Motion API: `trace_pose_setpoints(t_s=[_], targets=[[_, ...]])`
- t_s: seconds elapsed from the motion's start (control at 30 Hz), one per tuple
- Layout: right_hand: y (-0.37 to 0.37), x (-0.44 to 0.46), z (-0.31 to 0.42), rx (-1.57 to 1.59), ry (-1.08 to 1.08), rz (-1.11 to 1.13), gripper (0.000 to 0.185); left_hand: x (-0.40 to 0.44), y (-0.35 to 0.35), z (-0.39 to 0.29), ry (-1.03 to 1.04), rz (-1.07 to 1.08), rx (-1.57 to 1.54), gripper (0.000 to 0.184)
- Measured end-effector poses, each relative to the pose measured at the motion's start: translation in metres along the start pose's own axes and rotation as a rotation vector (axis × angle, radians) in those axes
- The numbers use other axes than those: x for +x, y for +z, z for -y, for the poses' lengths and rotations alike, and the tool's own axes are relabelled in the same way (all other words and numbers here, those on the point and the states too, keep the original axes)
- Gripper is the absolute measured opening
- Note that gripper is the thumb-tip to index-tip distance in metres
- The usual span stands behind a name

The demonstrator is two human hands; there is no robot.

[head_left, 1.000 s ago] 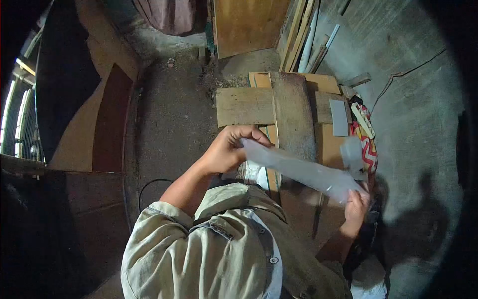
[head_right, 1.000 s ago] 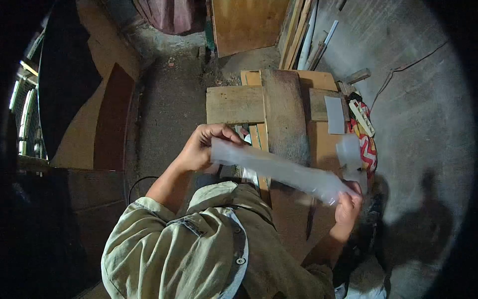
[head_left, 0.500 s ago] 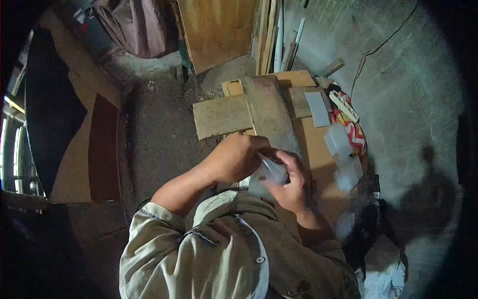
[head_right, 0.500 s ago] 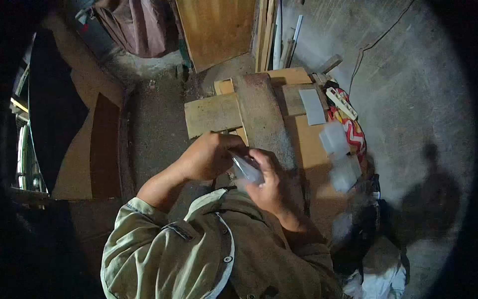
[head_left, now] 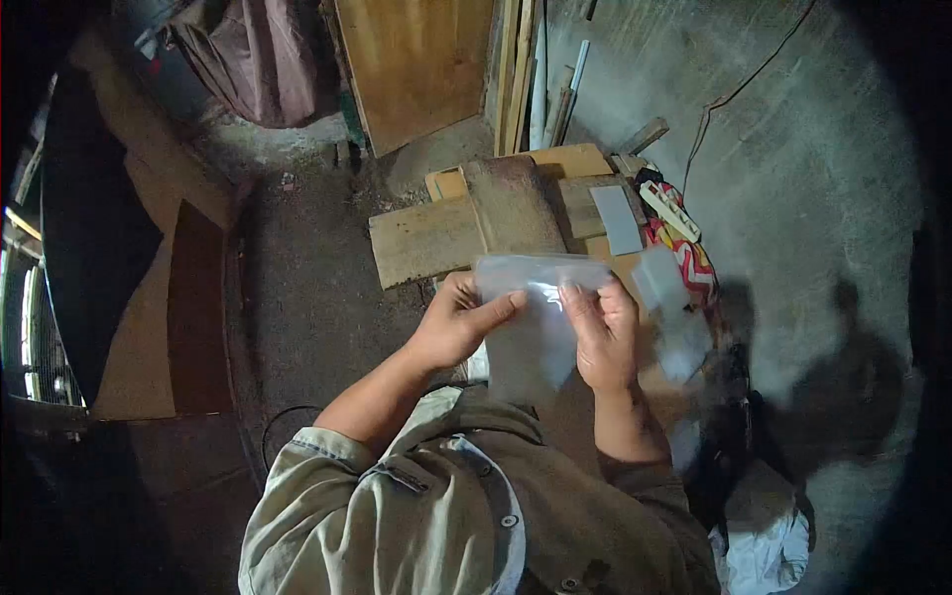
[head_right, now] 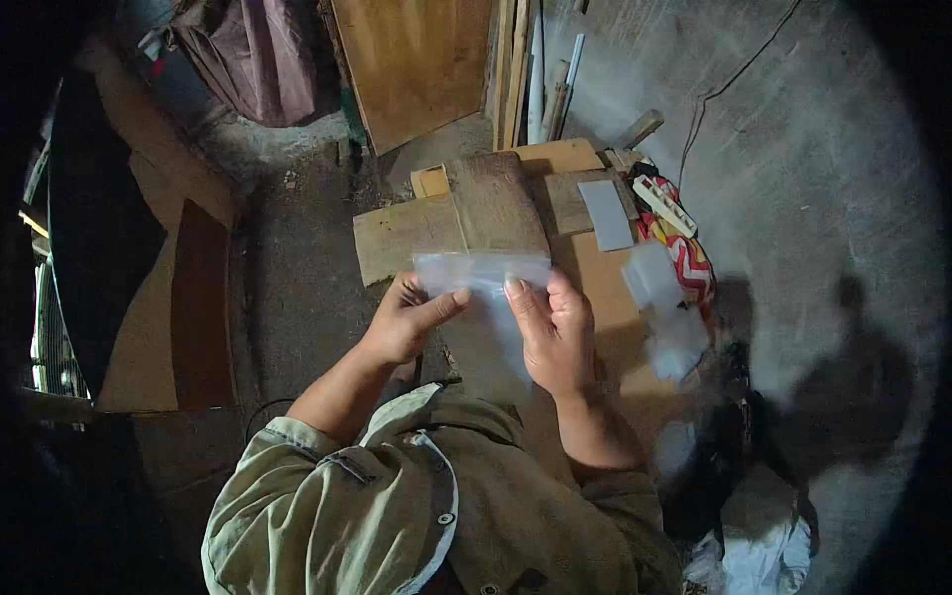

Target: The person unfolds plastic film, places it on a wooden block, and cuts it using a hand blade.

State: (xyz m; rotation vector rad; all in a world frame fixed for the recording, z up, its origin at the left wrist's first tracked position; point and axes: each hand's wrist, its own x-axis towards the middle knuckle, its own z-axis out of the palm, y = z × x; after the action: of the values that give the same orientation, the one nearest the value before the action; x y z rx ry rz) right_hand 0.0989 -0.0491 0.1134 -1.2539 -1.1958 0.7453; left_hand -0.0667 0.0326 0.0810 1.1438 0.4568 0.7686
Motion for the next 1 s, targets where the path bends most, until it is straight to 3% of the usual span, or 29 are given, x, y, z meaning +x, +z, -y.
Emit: trace_pose_setpoints(t_s=[0.27, 0.33, 0.6, 0.8, 1.0], targets=[[0.015, -0.001, 0.003, 0.157, -0.009, 0.025, 0.023, -0.002, 0.014, -0.006, -0.026, -0.093, -0.073, 0.017], [0.015, 0.000, 0.006, -0.028, -0.040, 0.017, 0.022, -0.001, 0.008, 0.001, -0.018, -0.072, -0.057, 0.017], [0.008, -0.002, 0.002, -0.099, 0.034, -0.008, 0.021, 0.000, 0.006, -0.002, -0.043, -0.040, -0.036, 0.019], [0.014, 0.001, 0.001, 0.026, -0.010, -0.038, 0.021, 0.002, 0.010, -0.002, 0.028, -0.012, -0.099, 0.020], [0.015, 0.004, -0.004, 0.131, -0.035, -0.007, 0.027, 0.005, 0.009, -0.004, -0.032, -0.036, -0.025, 0.019]])
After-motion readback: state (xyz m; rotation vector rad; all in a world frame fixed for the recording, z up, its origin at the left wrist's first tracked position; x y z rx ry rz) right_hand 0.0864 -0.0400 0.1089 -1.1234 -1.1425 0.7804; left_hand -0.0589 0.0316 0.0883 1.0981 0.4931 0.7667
